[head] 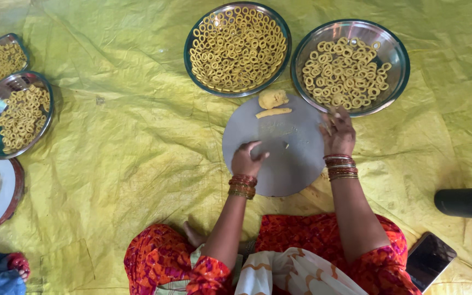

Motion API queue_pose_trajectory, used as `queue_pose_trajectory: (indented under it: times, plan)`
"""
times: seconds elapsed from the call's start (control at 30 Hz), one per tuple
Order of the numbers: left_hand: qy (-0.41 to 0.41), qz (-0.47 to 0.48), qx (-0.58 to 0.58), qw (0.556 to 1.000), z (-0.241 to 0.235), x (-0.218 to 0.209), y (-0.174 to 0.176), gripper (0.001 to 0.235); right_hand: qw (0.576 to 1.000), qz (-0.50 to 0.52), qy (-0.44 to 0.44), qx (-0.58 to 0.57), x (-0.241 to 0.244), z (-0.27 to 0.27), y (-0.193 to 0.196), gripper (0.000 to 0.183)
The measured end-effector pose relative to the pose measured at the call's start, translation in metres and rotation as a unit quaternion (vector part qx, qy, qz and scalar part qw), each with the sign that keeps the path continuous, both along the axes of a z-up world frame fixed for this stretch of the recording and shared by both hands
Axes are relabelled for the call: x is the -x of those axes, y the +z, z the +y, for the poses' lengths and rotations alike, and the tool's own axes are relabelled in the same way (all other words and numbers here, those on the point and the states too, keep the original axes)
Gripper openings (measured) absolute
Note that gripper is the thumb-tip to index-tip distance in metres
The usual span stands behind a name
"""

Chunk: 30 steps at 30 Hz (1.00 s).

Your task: The person sits on a yellow floor covering and shapes dough into ring-shaped snacks. They roll small pieces of dough into thin ropes on a grey board, then join the ends to form rings, placing the finished pieces into metal bowls.

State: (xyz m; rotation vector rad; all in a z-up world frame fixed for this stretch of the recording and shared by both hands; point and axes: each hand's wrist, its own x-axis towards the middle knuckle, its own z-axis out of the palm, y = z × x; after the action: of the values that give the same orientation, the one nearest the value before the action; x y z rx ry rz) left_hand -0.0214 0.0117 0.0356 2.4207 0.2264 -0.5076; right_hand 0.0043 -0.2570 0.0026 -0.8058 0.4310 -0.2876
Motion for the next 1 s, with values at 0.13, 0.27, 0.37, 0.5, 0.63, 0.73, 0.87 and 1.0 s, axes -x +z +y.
queue_pose_trajectory:
  times: [0.13,0.27,0.37,0.5,0.63,0.73,0.87,1.0]
  plan:
    - [-0.175,-0.067,-0.266,0.945,0.017,0.007,0.027,0.112,0.986,0.12,-0.012,0.114,-0.003,-0.001,-0.017,0.044]
    - [-0.182,0.055,-0.265,0.946,0.023,0.008,0.024,0.13,0.925,0.011,0.091,0.37,0.001,0.022,-0.029,0.04]
    - [-0.181,0.063,-0.268,0.944,0.021,0.003,-0.005,0.131,0.809,0.006,0.081,0.582,0.016,0.041,-0.024,0.04]
    - [-0.173,0.056,-0.29,0.94,0.016,-0.007,-0.07,0.12,0.705,-0.026,0.088,0.703,0.02,0.06,-0.012,0.052]
    - [-0.032,-0.214,-0.344,0.914,0.002,-0.009,-0.126,0.102,0.667,-0.045,0.066,0.741,-0.012,0.074,-0.012,0.059]
    - [-0.054,-0.13,-0.305,0.942,0.002,-0.01,-0.131,0.106,0.6,-0.009,0.045,0.799,-0.049,0.089,-0.014,0.067]
    - [-0.095,-0.014,-0.253,0.963,0.007,-0.008,-0.098,0.127,0.565,0.133,0.086,0.81,-0.062,0.105,-0.014,0.042]
    - [-0.102,-0.01,-0.226,0.969,0.011,-0.001,-0.067,0.134,0.641,0.048,0.112,0.758,-0.028,0.111,-0.01,0.029]
